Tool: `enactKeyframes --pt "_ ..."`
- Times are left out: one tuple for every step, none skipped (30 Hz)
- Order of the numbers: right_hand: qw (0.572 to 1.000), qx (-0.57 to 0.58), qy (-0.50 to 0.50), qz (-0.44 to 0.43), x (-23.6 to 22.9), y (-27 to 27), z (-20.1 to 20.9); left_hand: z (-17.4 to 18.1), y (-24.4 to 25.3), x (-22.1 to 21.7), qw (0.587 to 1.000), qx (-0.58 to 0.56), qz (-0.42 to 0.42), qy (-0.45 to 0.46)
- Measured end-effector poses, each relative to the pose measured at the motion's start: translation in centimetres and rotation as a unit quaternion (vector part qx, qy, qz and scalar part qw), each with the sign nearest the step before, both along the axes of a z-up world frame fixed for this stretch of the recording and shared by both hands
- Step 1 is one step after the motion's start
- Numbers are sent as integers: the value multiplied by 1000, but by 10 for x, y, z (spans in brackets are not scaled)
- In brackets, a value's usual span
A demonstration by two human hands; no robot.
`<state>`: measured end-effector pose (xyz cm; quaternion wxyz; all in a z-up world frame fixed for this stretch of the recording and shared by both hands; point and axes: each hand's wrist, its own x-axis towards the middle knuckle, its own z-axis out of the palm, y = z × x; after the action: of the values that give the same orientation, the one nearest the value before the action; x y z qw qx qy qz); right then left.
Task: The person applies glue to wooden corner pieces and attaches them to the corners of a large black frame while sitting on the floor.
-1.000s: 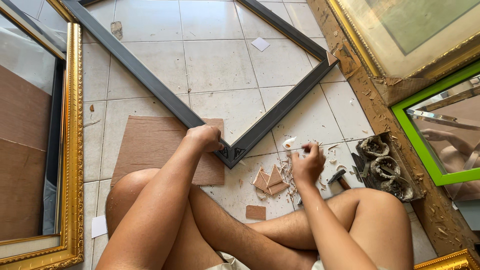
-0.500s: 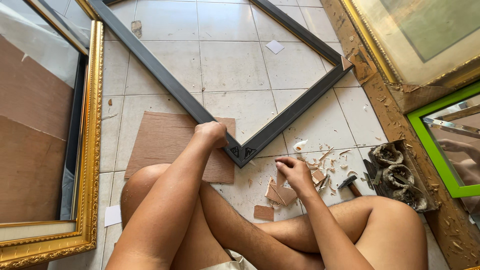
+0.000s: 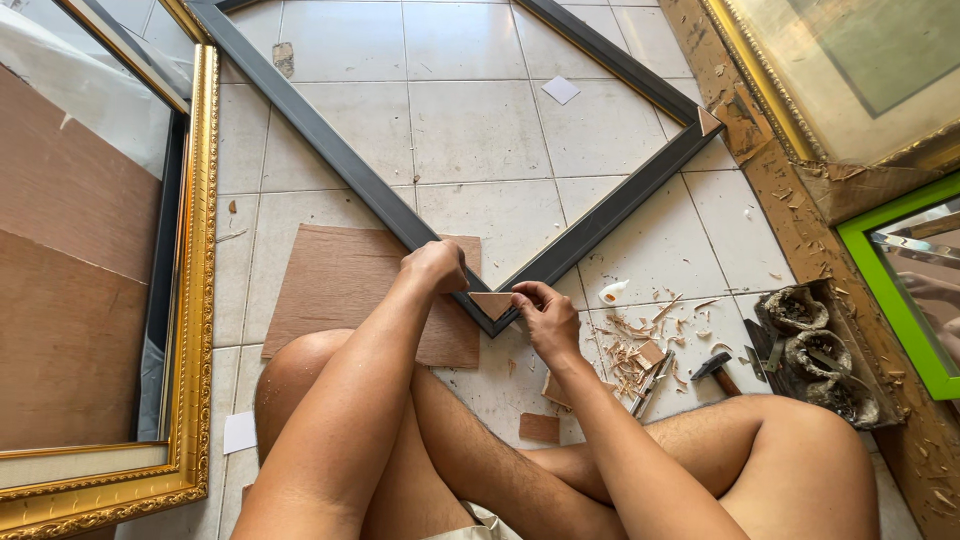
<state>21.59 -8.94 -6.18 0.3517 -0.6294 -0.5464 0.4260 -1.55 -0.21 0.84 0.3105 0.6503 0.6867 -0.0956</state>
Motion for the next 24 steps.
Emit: enactKeyframes --pt "998 -2 -65 -8 2 2 -3 0 -1 0 1000 3 -2 -8" --pt "991 -4 -129 -16 4 3 -6 0 -2 1 1000 6 -6 -15" --pt "991 -5 -129 -16 4 4 -9 1 -3 1 1000 5 -5 -16" --pt "990 -4 -141 -15 6 4 -11 3 -3 3 1000 1 -11 -24" --pt "988 -3 -154 -14 8 5 -14 4 -4 4 999 -2 -18 -32" --pt "988 -4 -153 -15 9 4 -13 4 -3 5 999 -2 -19 -32" --pt "986 -1 -164 -16 9 3 -13 4 -2 7 999 -6 -15 -29" --pt "985 2 -174 -17 9 1 -13 3 -2 7 1000 -11 -11 -26" --pt "985 0 -173 -18 7 -2 -7 1 -2 7 1000 -12 -11 -25" --pt "983 11 -181 -18 6 -4 -1 -1 -2 8 1000 -10 -13 -16" --pt "982 21 -188 -18 4 -7 4 -3 -1 8 1000 -8 -14 -8" --pt "982 20 -187 -18 3 -7 5 -5 0 8 1000 -9 -15 -8" --pt "981 33 -189 -15 2 -7 6 -8 0 8 1000 -9 -13 2" --pt "980 47 -191 -12 0 -7 7 -11 1 8 1000 -8 -10 12" --pt "980 46 -191 -11 0 -7 6 -12 2 8 1000 -9 -10 13" --pt "979 58 -193 -9 1 -6 6 -13 3 9 1000 -12 -9 11" --pt "978 69 -195 -7 1 -5 5 -14 5 9 1000 -14 -9 10" --pt "979 69 -194 -6 1 -5 3 -16 5 8 1000 -15 -8 10" --pt "977 76 -201 -3 1 -5 2 -18 5 8 1000 -14 -4 10" --pt "974 84 -209 -1 2 -5 1 -19 6 9 1000 -12 0 9" --pt "974 84 -209 -1 3 -5 -1 -19 6 9 1000 -13 0 9" --pt "974 88 -207 0 3 -4 -3 -20 7 9 1000 -13 1 12" --pt "974 92 -205 1 3 -4 -5 -20 7 8 1000 -13 2 15" --pt "975 91 -205 1 3 -5 -6 -21 7 9 1000 -13 2 15"
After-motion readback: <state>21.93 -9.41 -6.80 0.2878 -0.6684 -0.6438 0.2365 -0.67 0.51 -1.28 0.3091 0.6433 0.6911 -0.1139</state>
